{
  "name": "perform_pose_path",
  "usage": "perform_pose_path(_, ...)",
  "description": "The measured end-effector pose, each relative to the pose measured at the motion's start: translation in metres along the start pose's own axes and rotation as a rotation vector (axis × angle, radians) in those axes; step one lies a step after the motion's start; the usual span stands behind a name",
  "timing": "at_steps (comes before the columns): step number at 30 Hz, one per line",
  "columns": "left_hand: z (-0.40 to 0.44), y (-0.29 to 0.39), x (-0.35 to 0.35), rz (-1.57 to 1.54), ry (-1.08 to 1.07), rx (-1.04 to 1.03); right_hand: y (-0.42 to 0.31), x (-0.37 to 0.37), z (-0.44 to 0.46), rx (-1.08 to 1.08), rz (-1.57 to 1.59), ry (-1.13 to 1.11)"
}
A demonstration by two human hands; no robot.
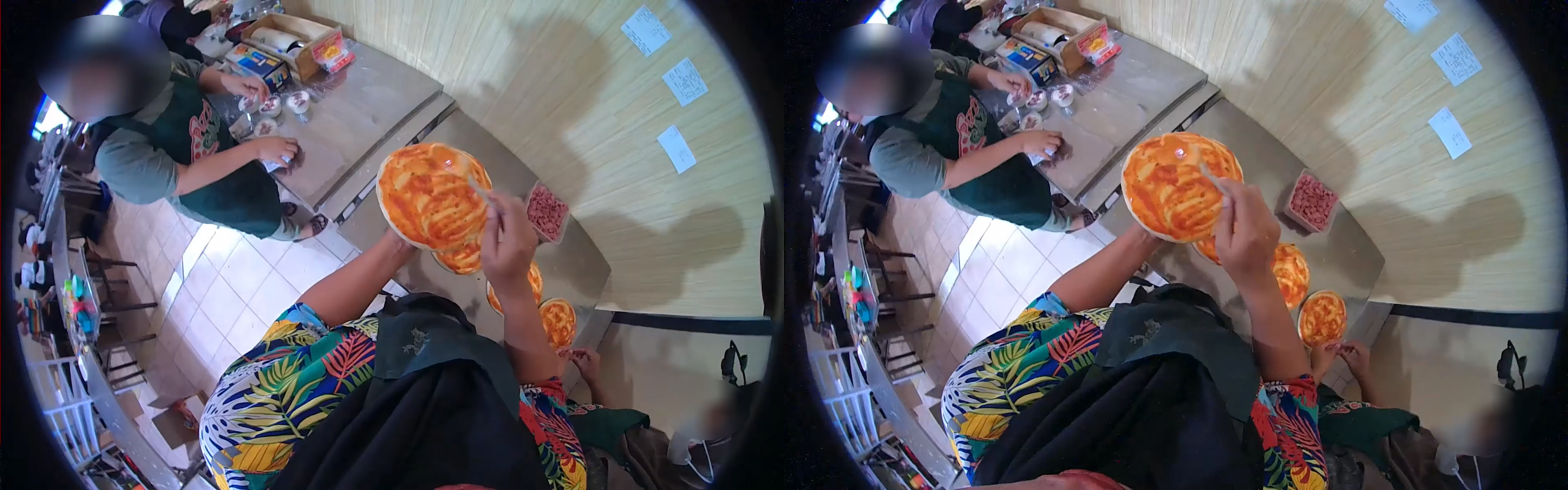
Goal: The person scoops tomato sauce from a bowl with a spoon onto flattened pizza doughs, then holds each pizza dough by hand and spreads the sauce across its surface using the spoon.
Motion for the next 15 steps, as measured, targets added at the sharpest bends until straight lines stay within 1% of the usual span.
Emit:
perform_pose_path(2,0.001,-0.007,0.003,0.005,-0.025,0.017,0.005,0.002,-0.007,-0.096,-0.041,-0.089)
perform_pose_path(5,0.008,-0.017,-0.006,-0.005,-0.046,0.109,0.014,-0.006,-0.026,-0.080,-0.159,-0.114)
perform_pose_path(6,0.012,-0.019,-0.010,-0.030,-0.054,0.144,0.017,-0.003,-0.023,-0.073,-0.167,-0.104)
perform_pose_path(8,0.003,-0.022,-0.011,-0.001,-0.065,0.158,0.016,0.011,-0.032,-0.141,-0.103,0.040)
perform_pose_path(9,0.003,-0.017,-0.012,0.151,0.023,0.109,0.024,0.008,-0.037,-0.273,-0.062,-0.039)
perform_pose_path(10,0.005,-0.010,-0.007,0.309,0.106,0.068,0.036,0.004,-0.047,-0.300,-0.072,-0.023)
perform_pose_path(11,0.009,-0.017,0.001,0.068,-0.018,0.189,0.055,-0.006,-0.068,-0.410,0.017,-0.012)
perform_pose_path(12,0.009,-0.021,0.011,0.061,-0.001,0.233,0.065,-0.011,-0.087,-0.521,0.104,0.002)
perform_pose_path(14,0.007,-0.013,0.023,-0.014,-0.028,0.268,0.067,-0.009,-0.114,-0.625,0.090,0.092)
perform_pose_path(15,0.005,-0.023,0.028,-0.018,-0.022,0.306,0.062,-0.004,-0.127,-0.652,0.069,0.113)
Point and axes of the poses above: each hand's wrist, its own z-axis towards the middle knuckle, its own x-axis out of the back of the hand, y = z × x, the point moved 8 cm from there along z, towards the middle knuckle, and after that the axes turned 12 degrees about x, right-handed, at the moved point
